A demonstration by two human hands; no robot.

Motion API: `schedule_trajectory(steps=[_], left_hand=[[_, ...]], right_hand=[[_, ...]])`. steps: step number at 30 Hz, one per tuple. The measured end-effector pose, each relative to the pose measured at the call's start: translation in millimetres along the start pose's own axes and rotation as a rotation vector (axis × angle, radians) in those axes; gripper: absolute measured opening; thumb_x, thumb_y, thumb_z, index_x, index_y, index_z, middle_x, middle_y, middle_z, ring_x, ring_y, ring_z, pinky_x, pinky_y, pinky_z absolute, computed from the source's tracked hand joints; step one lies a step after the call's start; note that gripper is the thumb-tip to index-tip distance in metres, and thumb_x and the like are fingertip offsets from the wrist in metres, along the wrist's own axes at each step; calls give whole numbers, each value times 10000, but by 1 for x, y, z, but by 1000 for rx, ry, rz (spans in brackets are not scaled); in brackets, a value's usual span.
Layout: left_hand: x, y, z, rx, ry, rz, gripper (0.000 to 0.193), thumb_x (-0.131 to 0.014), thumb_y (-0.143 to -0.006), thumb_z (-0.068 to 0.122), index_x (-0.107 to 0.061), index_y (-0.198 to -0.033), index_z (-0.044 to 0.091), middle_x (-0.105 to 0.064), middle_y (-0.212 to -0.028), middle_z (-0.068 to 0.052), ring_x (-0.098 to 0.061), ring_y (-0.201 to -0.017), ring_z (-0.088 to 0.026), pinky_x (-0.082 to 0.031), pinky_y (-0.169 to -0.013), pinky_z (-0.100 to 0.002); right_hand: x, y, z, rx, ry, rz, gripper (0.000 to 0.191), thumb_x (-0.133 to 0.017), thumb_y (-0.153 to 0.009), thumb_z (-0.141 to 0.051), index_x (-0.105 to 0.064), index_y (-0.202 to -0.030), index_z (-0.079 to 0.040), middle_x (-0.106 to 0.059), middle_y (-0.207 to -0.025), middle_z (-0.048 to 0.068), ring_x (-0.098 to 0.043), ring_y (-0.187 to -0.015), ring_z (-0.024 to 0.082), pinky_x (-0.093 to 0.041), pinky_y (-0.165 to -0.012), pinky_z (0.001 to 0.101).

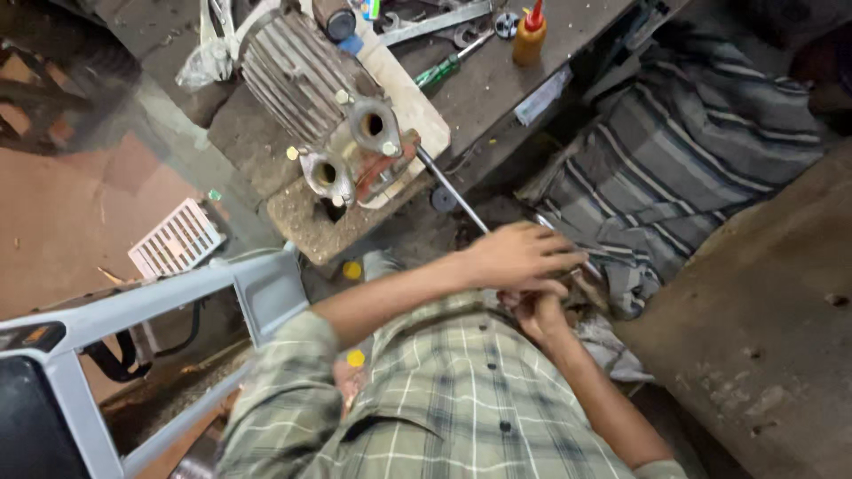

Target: The person places a gasket between two engine components, then uses a T-handle wrench to tighten bolts on the assembly. They apply a red sealant to a bolt before inserting and tightening it. The person continues tightening multiple bolts on the engine block.

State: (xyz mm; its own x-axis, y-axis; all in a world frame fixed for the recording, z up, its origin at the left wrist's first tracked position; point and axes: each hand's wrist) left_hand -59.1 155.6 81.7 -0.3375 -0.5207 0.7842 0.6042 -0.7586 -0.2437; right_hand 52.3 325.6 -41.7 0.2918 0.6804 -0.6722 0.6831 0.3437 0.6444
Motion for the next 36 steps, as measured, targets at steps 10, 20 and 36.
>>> schedule_trajectory(steps=[10, 20, 36], left_hand=[[-52, 76, -22, -452, -214, 104, 502, -737, -957, 205, -551, -1422, 224, -530, -1485, -51, -491, -1384, -264, -423, -1176, -486], [-68, 85, -42, -505, -297, 344, 469, -680, -937, 198, -537, -1351, 366, -538, -1325, -53, -519, -1234, -249, -446, -951, -392], [-33, 52, -10, -417, -219, 373, 466, -673, -1051, 358, -532, -1493, 310, -495, -1585, 43, -668, -1340, -261, -447, -1163, -481]], right_hand=[[-86, 36, -41, 41, 133, -124, 826, -316, -966, -705, -284, -1620, -202, -439, -1559, 114, -482, -1377, 281, -430, -1090, 471], [-72, 74, -82, 1248, 2150, -225, 574, -644, -961, -252, -487, -1461, -19, -525, -1499, 113, -449, -1432, 292, -250, -1225, 498], [12, 13, -47, 1511, 1784, 106, 103, -696, -929, -35, -616, -866, -26, -525, -835, 116, -543, -740, 287, -397, -589, 453]])
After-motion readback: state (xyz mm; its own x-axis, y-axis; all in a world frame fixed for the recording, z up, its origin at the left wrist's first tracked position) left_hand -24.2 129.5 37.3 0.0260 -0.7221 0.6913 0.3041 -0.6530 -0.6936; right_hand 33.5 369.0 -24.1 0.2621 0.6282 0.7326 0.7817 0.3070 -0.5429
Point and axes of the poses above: each hand's wrist, its own y-axis away from the middle knuckle, its own x-axis out of the back of the hand, z = x × y
